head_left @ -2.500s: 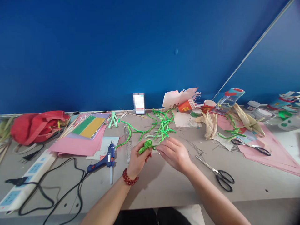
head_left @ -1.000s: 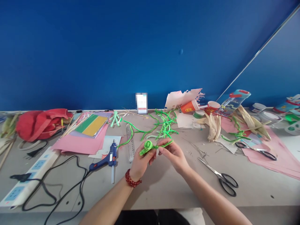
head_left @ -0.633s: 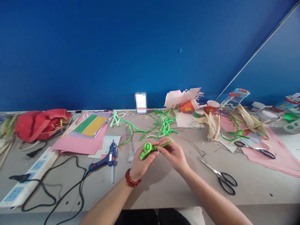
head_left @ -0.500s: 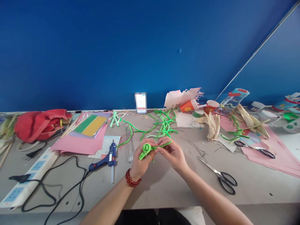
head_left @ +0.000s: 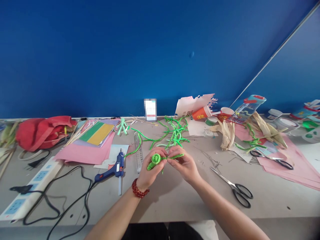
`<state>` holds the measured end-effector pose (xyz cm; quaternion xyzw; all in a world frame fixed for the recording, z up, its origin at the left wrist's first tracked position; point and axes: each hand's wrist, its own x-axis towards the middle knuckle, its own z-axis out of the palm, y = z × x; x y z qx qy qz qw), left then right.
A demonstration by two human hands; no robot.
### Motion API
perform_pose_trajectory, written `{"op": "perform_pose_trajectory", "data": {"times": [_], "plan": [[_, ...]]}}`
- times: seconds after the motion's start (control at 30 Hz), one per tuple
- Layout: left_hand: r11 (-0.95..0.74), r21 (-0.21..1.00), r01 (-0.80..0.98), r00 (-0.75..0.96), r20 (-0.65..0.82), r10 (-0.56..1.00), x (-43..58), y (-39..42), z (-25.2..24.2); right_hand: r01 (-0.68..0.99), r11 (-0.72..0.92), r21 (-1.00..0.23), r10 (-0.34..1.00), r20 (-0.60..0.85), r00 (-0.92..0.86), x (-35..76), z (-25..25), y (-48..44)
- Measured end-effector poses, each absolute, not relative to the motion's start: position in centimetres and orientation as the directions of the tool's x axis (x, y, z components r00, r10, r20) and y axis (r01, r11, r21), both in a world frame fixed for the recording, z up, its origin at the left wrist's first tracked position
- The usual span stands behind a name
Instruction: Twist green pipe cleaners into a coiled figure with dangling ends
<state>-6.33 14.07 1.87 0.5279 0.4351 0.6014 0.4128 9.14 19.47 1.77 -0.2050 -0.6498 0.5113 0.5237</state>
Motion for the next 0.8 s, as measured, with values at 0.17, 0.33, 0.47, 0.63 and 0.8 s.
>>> {"op": "perform_pose_trajectory", "data": {"times": [0.17, 0.33, 0.47, 0.63, 0.8], "plan": [[-0.186, 0.973, -0.137, -0.076, 0.177, 0.981, -6.11, 13.87, 1.89, -0.289, 0.318, -0.903, 0.822, 0.414, -0.391, 9.23, 2.26, 19.63], [-0.197, 0.971, -0.134, -0.071, 0.189, 0.979, -6.15, 13.75, 2.17, -0.223, 0.361, -0.905, 0.823, 0.422, -0.38, 9.39, 2.63, 19.64], [-0.194, 0.976, -0.102, -0.096, 0.184, 0.978, -6.12, 13.74, 2.07, -0.22, 0.39, -0.894, 0.815, 0.446, -0.37, 9.34, 2.67, 19.59], [-0.197, 0.975, -0.105, -0.094, 0.188, 0.978, -6.05, 13.82, 1.85, -0.234, 0.363, -0.902, 0.821, 0.429, -0.378, 9.2, 2.61, 19.53], [-0.199, 0.968, -0.155, -0.09, 0.186, 0.978, -6.02, 13.86, 1.87, -0.218, 0.422, -0.88, 0.803, 0.475, -0.36, 9.2, 2.49, 19.5]]}}
